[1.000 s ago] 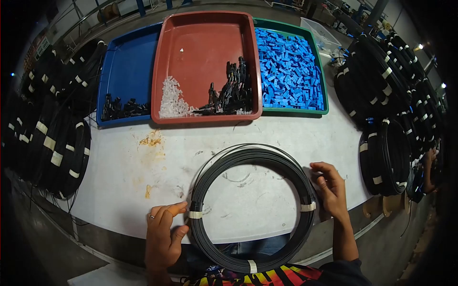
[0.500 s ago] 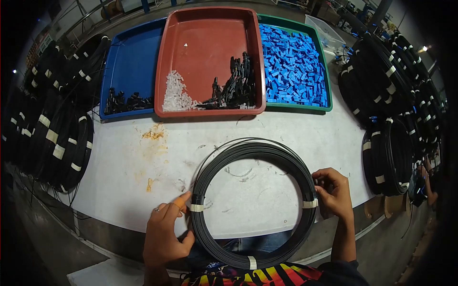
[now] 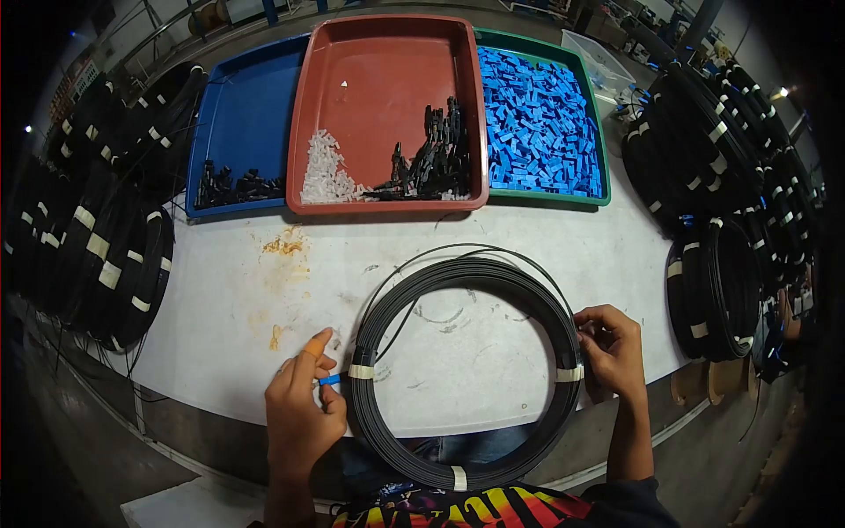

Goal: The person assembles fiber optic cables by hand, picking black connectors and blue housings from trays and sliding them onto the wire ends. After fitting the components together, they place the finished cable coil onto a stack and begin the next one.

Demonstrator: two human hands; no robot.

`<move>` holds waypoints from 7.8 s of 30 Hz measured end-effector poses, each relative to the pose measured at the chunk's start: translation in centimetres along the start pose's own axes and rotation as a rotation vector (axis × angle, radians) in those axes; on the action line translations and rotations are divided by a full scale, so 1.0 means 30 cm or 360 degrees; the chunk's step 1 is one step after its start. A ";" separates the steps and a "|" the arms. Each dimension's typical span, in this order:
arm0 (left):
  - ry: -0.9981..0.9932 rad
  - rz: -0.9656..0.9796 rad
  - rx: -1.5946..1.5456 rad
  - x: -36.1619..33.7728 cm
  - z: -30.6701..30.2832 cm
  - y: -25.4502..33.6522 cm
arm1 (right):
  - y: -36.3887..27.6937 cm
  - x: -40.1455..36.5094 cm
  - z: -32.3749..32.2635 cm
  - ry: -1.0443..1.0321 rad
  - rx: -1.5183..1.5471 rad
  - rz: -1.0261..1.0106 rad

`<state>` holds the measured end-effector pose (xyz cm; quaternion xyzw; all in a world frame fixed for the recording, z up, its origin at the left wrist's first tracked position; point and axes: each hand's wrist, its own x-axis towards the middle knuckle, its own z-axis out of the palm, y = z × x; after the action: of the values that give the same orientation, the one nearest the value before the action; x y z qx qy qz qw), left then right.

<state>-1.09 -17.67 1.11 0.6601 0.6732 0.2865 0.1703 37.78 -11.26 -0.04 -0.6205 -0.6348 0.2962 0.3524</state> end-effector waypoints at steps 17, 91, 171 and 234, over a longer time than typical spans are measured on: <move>0.0179 -0.0232 -0.0404 0.047 -0.009 -0.027 | -0.066 -0.033 0.039 -0.0168 0.0185 0.0038; -0.0896 0.0695 -0.1712 0.694 1.003 1.510 | 0.326 -0.140 -0.974 0.2004 0.0435 0.0453; 0.0183 0.2295 -0.0357 1.287 0.834 1.470 | 0.349 1.005 -0.210 0.2300 0.0103 0.0946; -0.1286 0.0603 -0.2120 0.653 1.105 1.452 | 0.604 -0.147 -0.740 0.1980 0.1393 -0.0343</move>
<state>52.12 5.42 4.83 0.5755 0.1233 0.3909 0.7077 66.30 -16.04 -2.34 -0.4116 -0.2017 0.0807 0.8851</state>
